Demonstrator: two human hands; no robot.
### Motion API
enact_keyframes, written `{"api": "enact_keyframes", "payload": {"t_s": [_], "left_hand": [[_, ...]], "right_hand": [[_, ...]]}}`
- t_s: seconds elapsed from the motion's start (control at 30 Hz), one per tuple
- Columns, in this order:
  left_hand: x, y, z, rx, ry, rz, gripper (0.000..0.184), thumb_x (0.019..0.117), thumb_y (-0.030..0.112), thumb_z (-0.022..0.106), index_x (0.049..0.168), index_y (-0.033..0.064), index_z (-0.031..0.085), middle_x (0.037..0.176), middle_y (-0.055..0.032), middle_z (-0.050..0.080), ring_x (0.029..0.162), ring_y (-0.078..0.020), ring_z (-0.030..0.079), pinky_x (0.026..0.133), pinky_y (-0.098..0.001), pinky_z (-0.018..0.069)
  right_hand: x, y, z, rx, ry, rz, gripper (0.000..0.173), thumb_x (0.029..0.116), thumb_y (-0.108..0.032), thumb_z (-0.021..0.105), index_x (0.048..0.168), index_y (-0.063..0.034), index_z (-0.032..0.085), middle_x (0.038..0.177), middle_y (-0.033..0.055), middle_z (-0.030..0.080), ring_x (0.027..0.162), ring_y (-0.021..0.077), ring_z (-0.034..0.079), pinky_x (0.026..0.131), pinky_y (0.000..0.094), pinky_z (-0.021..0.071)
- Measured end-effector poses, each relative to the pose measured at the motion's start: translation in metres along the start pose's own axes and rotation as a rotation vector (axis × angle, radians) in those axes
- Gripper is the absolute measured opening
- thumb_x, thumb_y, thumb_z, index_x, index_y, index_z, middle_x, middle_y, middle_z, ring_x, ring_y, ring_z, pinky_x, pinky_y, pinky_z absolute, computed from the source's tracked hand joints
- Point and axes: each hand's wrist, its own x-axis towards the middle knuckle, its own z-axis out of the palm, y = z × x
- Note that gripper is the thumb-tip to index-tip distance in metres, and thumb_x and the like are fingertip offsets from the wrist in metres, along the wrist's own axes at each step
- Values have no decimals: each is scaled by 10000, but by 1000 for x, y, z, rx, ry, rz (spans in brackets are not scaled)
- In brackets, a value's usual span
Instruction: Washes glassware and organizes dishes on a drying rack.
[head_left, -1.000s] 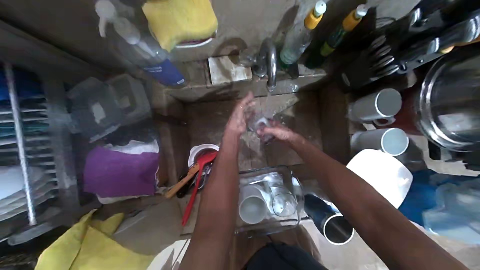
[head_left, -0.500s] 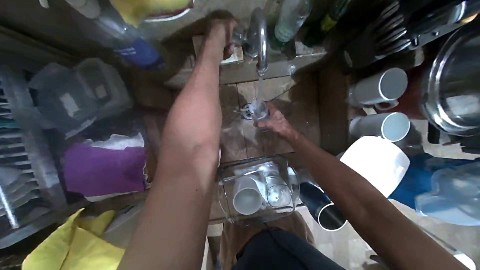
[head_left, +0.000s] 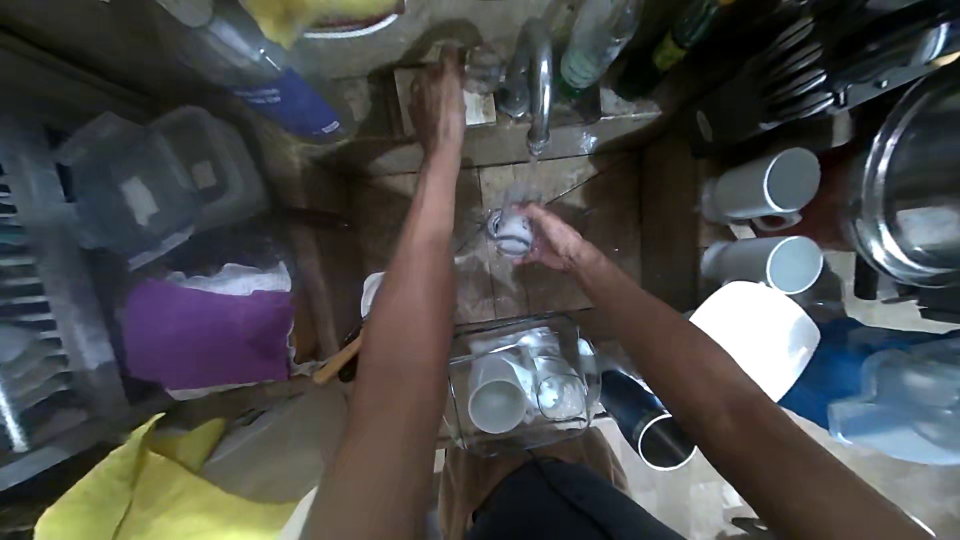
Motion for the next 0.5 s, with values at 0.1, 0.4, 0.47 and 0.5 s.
{"api": "enact_keyframes", "payload": {"t_s": [0.1,0.4,0.47,0.5], "left_hand": [[-46,-43,0,-42,-57,-32,494,1084,475,397,1216,74,653,913,-84,644,704,-186,602,640,-380,533],[-96,-104,41,-191,-567,-8,653,1112,520,204,1487,79,506,1488,-127,546,1363,-218,521,1141,-463,428],[-96,-105,43,-260,-544,-35,689,1104,547,169,1421,82,567,1366,-109,637,1257,-191,597,1072,-426,484],[-96,-106,41,-305,-540,-82,716,1096,569,155,1415,83,573,1335,-111,655,1230,-195,613,1053,-425,494]], "right_hand": [[2,-1,7,200,-35,58,447,1007,-567,475,1242,-203,582,996,80,683,738,191,669,519,304,535],[1,10,1,-239,112,-186,533,888,-215,769,1368,-95,570,1130,103,694,947,200,694,782,405,610],[6,15,-2,-424,192,-385,726,725,-167,872,1376,-84,563,1186,117,688,1035,212,687,880,426,603],[6,16,-1,-501,237,-451,770,691,-198,890,1374,-82,554,1184,132,678,1039,231,677,888,452,588]]}}
